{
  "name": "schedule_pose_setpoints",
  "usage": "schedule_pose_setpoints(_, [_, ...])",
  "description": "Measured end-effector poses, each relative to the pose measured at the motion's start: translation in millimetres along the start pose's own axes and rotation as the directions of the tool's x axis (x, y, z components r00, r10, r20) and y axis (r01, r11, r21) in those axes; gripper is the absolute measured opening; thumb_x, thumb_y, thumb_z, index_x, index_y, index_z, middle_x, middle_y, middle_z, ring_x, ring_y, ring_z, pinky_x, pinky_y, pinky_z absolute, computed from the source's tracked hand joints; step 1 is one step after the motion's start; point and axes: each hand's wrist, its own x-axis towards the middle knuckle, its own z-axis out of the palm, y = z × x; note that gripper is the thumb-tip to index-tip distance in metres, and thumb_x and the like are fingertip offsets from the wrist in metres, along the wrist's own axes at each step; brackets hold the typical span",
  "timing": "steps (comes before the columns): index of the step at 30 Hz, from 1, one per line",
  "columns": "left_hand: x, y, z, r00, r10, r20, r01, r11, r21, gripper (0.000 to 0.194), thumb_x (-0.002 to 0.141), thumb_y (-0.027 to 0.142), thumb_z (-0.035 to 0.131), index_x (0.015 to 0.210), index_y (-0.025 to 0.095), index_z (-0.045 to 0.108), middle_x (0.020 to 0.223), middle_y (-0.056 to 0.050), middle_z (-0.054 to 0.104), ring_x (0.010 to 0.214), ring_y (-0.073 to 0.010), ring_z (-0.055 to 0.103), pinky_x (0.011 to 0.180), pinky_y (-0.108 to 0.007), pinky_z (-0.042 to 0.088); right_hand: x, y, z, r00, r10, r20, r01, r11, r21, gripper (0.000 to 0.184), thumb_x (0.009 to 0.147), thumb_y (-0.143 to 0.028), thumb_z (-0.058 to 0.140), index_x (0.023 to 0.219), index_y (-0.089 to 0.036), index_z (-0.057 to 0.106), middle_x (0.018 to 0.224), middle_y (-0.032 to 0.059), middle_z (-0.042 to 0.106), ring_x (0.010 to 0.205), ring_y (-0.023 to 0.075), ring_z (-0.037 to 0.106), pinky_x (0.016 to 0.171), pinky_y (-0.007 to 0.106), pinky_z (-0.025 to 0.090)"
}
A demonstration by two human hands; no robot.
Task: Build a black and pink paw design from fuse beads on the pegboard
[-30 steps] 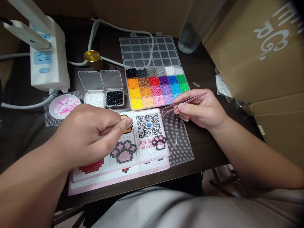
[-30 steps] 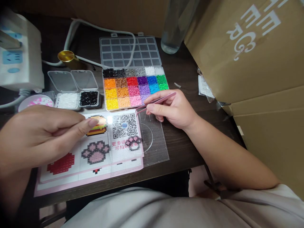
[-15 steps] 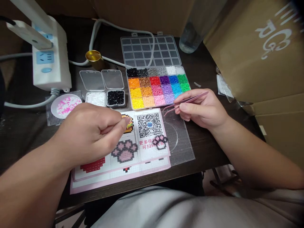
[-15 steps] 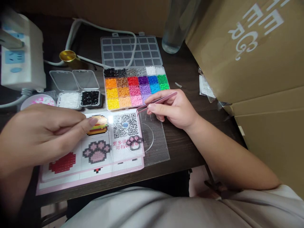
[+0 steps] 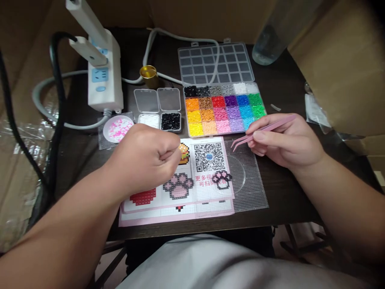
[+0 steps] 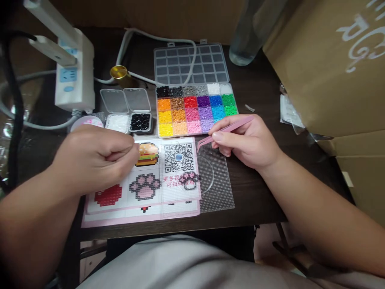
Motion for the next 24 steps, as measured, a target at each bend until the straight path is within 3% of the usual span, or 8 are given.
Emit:
schedule_pose_setpoints(3, [-1.1, 0.8, -0.7, 0.999, -0.03, 0.033, 0.031, 0.999, -0.022, 0.039, 0.081, 0.013, 0.047, 0.059, 0.022, 0.016, 0.051, 0.007, 0.016, 0.048, -0.0087, 0.016, 0.047, -0.028, 0.018, -0.3, 0.5, -0.2, 1.0, 0.004, 0.002, -0.004, 1.0, 0.0, 0.018, 0.074, -0.035, 0.093, 0.083, -0.022, 0.083, 0.063, 0.0021, 0.073, 0.045, 0.0102, 0.055, 0.039, 0.026, 0.039])
schedule_pose_setpoints(7, [1.1, 6.1, -5.6, 0.984, -0.149, 0.103, 0.164, 0.974, -0.157, 0.038, 0.079, 0.014, 0.045, 0.058, 0.022, 0.015, 0.051, 0.006, 0.016, 0.048, -0.009, 0.016, 0.046, -0.03, 0.02, -0.2, -0.4, 1.0, 1.0, 0.008, 0.013, -0.008, 1.0, 0.006, 0.017, 0.074, -0.034, 0.093, 0.082, -0.023, 0.083, 0.065, 0.0019, 0.073, 0.046, 0.0098, 0.054, 0.038, 0.025, 0.039])
schedule_pose_setpoints(12, [4.5, 10.4, -10.3, 0.946, -0.186, 0.266, 0.273, 0.899, -0.343, 0.043, 0.083, 0.021, 0.049, 0.057, 0.022, 0.014, 0.051, 0.007, 0.017, 0.046, -0.0065, 0.017, 0.043, -0.026, 0.019, 0.1, -1.7, 1.8, 1.0, 0.018, 0.005, -0.018, 1.0, 0.005, 0.018, 0.073, -0.034, 0.093, 0.082, -0.022, 0.082, 0.063, 0.0012, 0.073, 0.045, 0.0098, 0.055, 0.038, 0.025, 0.04])
schedule_pose_setpoints(17, [5.1, 8.2, -10.2, 0.883, -0.129, 0.452, 0.323, 0.866, -0.382, 0.046, 0.086, 0.029, 0.05, 0.055, 0.022, 0.017, 0.048, 0.007, 0.021, 0.046, -0.0063, 0.02, 0.043, -0.026, 0.019, -0.1, -2.7, 1.6, 1.0, 0.022, 0.021, -0.022, 1.0, -0.009, 0.02, 0.072, -0.033, 0.093, 0.083, -0.021, 0.083, 0.063, 0.0016, 0.073, 0.047, 0.0122, 0.061, 0.043, 0.027, 0.047])
schedule_pose_setpoints(24, [1.7, 2.5, -4.8, 0.782, -0.121, 0.612, 0.393, 0.858, -0.332, 0.045, 0.083, 0.033, 0.056, 0.054, 0.023, 0.024, 0.047, 0.007, 0.025, 0.041, -0.0062, 0.023, 0.039, -0.026, 0.019, -0.6, -4.3, 3.0, 0.999, 0.018, 0.03, -0.016, 0.998, -0.058, 0.022, 0.073, -0.039, 0.094, 0.081, -0.023, 0.081, 0.058, -0.0008, 0.068, 0.053, 0.015, 0.065, 0.048, 0.028, 0.05])
